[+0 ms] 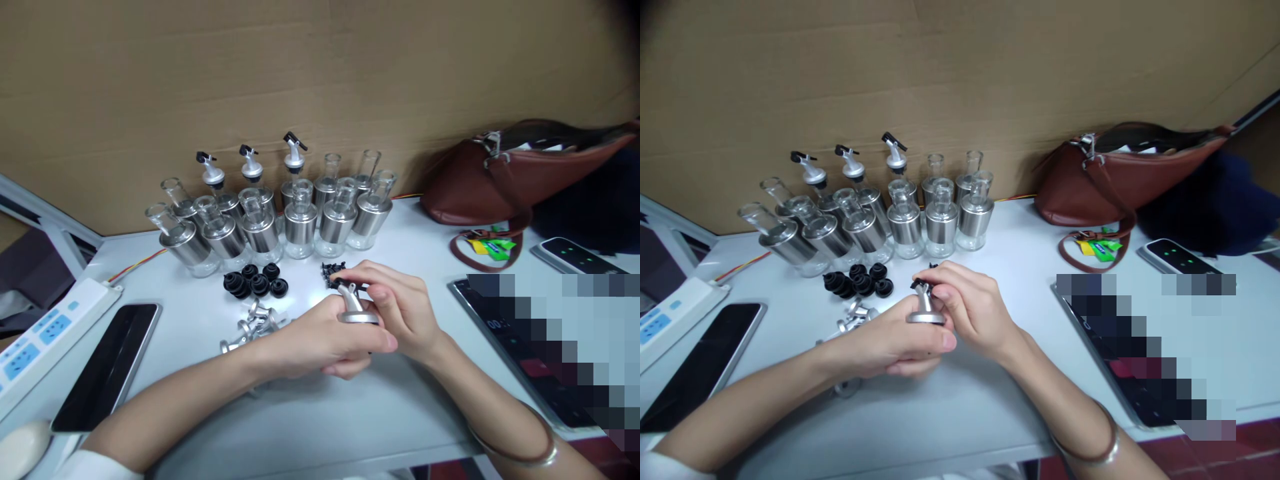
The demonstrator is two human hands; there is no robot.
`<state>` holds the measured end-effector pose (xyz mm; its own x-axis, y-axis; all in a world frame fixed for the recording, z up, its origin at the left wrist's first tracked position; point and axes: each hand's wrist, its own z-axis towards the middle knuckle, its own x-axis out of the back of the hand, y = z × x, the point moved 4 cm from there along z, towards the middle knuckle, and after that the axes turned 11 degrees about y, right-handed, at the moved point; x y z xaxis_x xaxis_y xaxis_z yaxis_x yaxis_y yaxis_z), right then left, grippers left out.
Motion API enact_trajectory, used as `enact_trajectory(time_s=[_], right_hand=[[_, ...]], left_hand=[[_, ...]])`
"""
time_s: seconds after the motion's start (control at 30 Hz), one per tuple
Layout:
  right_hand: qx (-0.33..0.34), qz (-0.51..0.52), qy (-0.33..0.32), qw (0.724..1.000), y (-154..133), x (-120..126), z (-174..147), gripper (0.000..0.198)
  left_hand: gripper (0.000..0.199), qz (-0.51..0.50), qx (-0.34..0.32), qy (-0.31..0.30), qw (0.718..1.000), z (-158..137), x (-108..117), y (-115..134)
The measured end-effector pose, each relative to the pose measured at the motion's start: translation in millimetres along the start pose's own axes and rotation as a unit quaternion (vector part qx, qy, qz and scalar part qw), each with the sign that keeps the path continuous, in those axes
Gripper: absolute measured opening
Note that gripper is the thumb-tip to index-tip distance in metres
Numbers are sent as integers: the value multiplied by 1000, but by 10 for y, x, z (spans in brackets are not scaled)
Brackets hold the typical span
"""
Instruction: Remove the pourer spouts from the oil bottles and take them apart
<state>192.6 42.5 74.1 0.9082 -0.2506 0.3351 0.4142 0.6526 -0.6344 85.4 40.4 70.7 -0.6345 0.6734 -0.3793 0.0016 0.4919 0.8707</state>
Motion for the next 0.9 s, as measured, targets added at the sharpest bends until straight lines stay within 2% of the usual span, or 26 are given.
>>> enact_trajectory(time_s=[0.23,0.37,0.47,0.57,0.67,0.7,0.77,0.83,0.9], right_hand=[[-20,-9,-4,1000,47,12,-19,48],[-14,33,-13,999,35,28,17,47],[5,67,-4,998,10,44,43,45],[50,36,8,998,-17,40,32,36],[85,-14,10,996,-37,0,-12,37],[76,-16,14,997,-34,-14,-25,37],[4,13,57,998,9,-16,-35,40],[-91,78,119,986,82,5,-34,45],[-160,126,151,967,165,29,-17,48]], left_hand=[[23,-27,16,-3,1000,15,26,-20],[34,30,14,8,999,-16,32,30],[46,67,24,-12,997,-38,3,55],[37,80,16,5,997,-32,12,64],[20,107,12,41,993,-26,46,64],[18,124,9,46,991,-31,47,71],[19,185,-2,35,982,-54,10,91],[23,259,4,-9,966,-88,-87,74],[27,317,28,-63,946,-117,-203,-13]])
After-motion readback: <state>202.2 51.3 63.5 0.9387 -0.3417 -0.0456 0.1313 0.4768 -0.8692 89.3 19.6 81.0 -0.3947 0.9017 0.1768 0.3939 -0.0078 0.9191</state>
